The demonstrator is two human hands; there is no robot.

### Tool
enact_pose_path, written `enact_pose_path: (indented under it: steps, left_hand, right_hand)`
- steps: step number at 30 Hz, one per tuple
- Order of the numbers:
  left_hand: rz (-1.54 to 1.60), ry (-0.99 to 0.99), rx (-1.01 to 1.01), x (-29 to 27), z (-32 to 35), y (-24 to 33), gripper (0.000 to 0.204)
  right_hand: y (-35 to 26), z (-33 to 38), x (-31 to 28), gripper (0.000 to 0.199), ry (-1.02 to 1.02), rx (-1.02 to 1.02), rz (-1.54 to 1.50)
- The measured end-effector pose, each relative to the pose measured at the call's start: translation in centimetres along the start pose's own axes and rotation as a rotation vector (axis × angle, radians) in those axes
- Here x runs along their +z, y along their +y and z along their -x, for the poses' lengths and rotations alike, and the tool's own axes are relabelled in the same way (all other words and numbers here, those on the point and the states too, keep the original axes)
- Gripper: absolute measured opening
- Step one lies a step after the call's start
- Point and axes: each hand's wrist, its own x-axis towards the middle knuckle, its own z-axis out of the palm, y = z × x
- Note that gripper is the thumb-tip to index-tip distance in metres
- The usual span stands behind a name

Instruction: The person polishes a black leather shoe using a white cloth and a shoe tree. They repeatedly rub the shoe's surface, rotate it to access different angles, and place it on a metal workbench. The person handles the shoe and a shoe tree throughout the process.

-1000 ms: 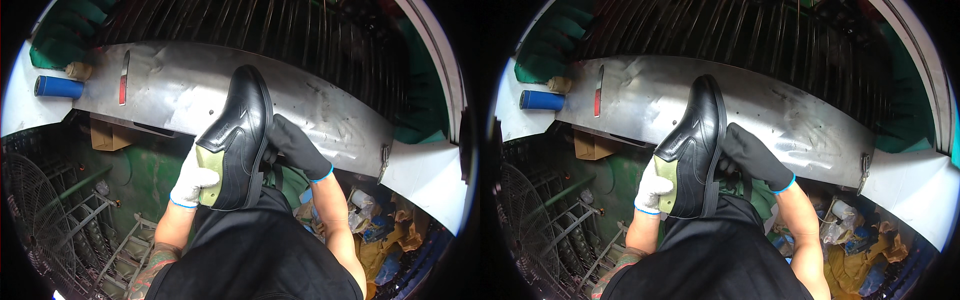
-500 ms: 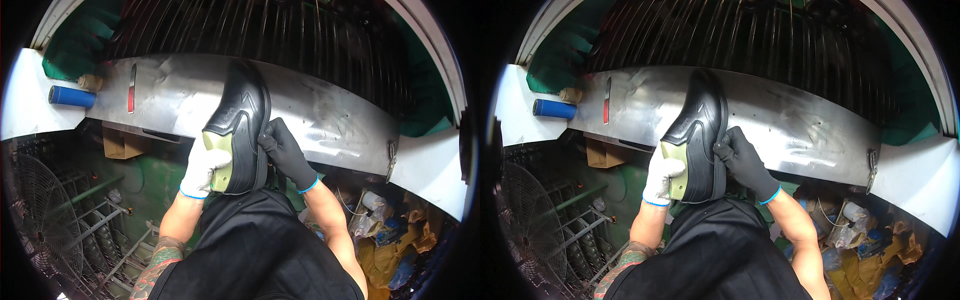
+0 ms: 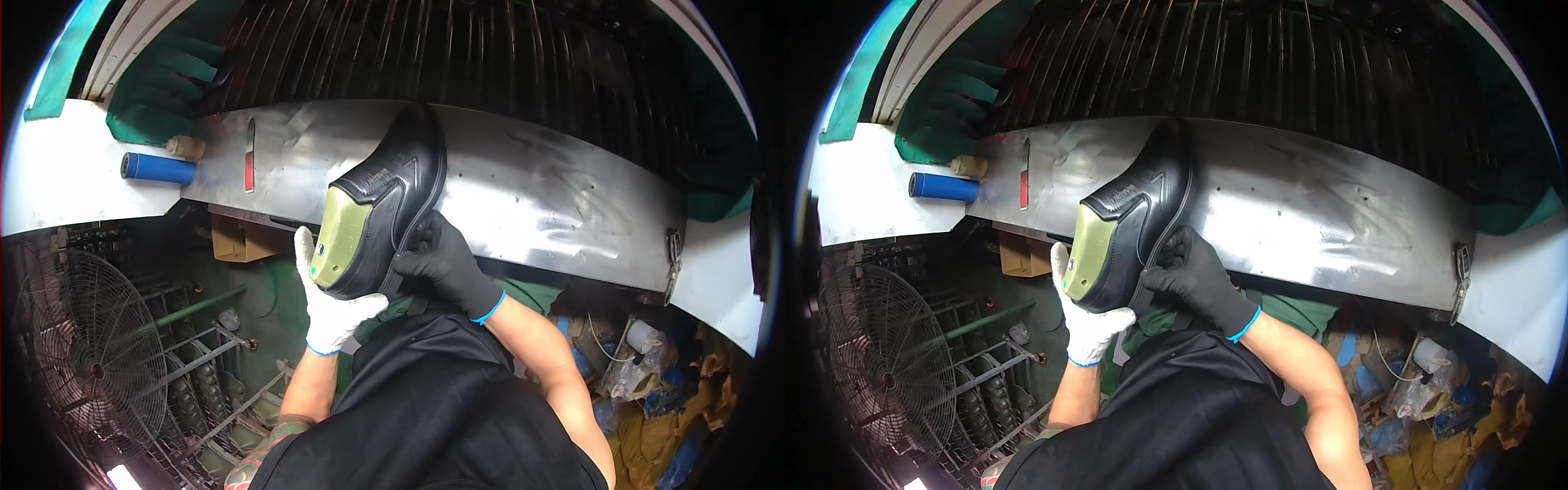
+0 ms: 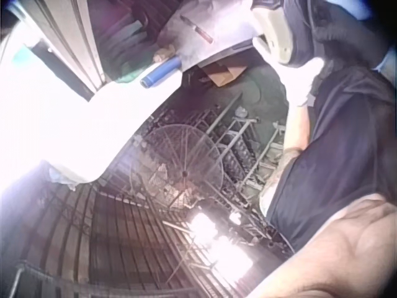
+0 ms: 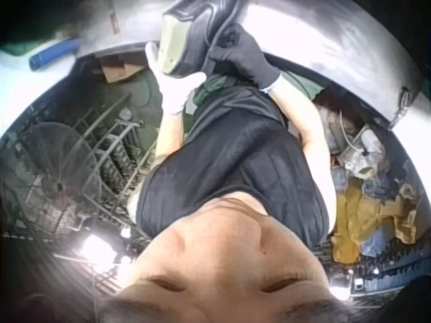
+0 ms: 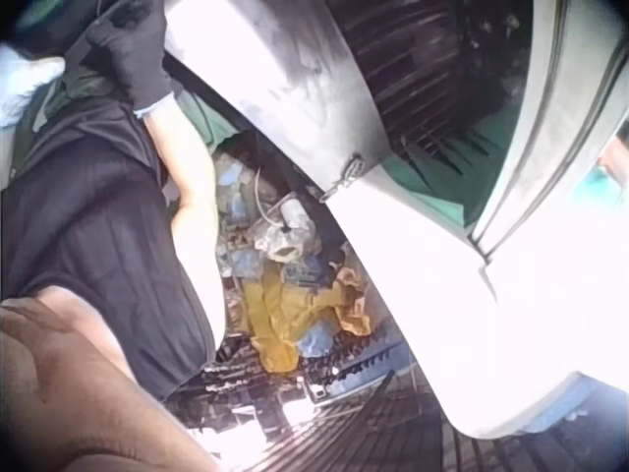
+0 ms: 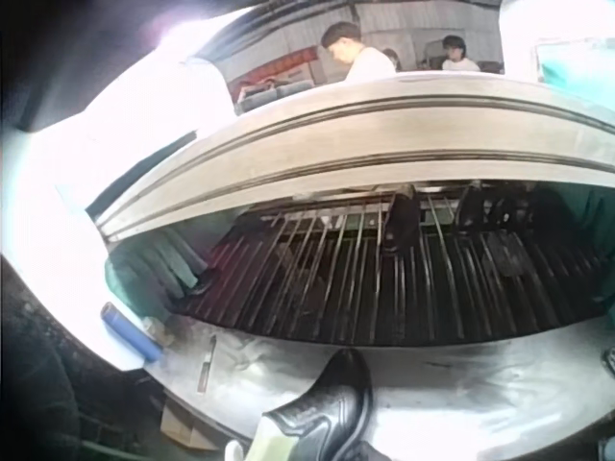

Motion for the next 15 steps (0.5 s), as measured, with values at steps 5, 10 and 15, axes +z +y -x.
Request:
enact_pose_path:
  steps: [5, 10, 15]
  left_hand:
    - [-0.024, -0.081, 0.023, 0.2, -0.8, 1.1, 0.143]
    - [-0.341, -0.350, 0.499, 1.4, -2.4, 1.7, 0.108]
    - [-0.012, -0.474, 0.418, 4.1, -3.8, 1.5, 0.039]
  right_hand:
    - [1.3, 0.0, 0.0, 0.049, 0.072, 0.008, 0.063]
    - [-1.1, 3.0, 0.4, 0.072, 0.120, 0.019, -0.283]
    - [-3.8, 8.7, -3.2, 0.092, 0.040, 0.173, -0.374]
